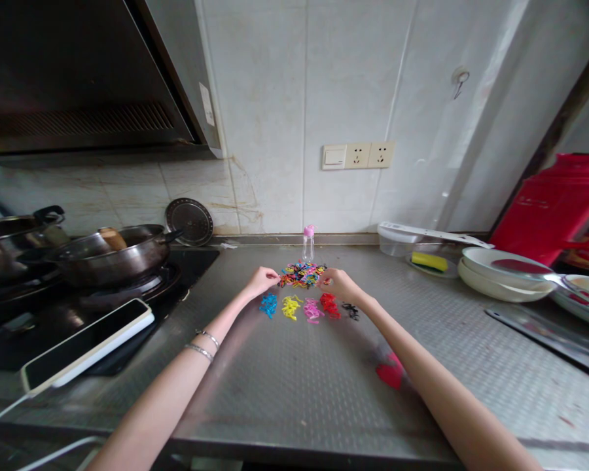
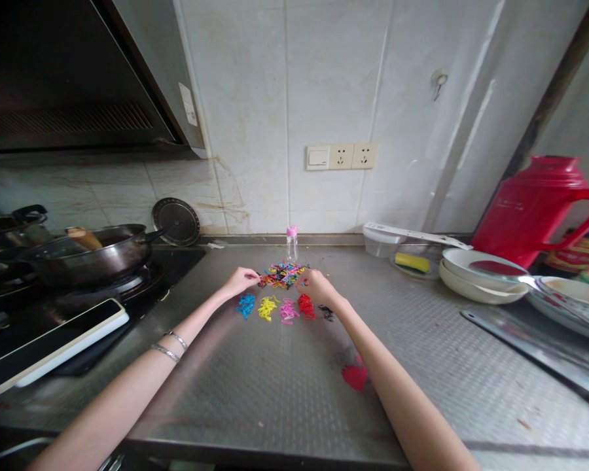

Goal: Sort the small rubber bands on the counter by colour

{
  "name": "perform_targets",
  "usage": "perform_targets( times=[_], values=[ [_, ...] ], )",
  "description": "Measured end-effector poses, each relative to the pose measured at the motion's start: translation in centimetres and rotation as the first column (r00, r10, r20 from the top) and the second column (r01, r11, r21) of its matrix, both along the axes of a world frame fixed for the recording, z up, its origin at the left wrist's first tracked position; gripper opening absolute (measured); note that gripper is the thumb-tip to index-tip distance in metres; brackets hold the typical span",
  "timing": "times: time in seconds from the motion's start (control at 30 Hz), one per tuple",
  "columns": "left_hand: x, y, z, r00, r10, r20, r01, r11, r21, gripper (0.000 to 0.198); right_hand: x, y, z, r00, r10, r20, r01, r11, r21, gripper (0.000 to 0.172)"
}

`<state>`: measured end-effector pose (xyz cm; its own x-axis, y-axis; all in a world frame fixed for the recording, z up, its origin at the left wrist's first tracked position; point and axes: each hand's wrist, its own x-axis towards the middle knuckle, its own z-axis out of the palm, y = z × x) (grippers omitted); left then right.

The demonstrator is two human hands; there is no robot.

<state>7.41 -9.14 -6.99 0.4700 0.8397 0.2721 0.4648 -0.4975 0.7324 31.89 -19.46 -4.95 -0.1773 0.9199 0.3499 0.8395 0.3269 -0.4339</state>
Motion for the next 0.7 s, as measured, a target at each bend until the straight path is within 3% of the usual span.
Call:
perform_targets(
  times=[0.13,0.33,0.47,0.7],
  values=[
    [0.2,-0.2,-0.2,0.999,-0.044,-0.01,0.044,0.999,-0.02,0.025,-1.5,-0.4,0.1,0.986,0.165,0.02,-0.164,0.986,-0.033,0.015],
    [0.3,-0.2,-0.4,0.998,-0.055,-0.013,0.055,0.998,-0.018,0.024,-2.1,-0.6,0.0,0.964,0.259,0.062,-0.257,0.965,-0.05,0.016],
    [0.3,-0.3,-0.4,0.996,-0.059,-0.064,0.059,0.998,0.001,0.026,-1.3,-0.5,0.1,0.974,0.224,-0.02,-0.225,0.974,-0.016,0.018],
    [0.4,-0.7,-0.4,0.982,-0.02,-0.186,0.045,0.99,0.132,0.027,0.8,-0.1,0.0,0.994,0.06,-0.096,-0.058,0.998,0.023,0.018]
  ],
)
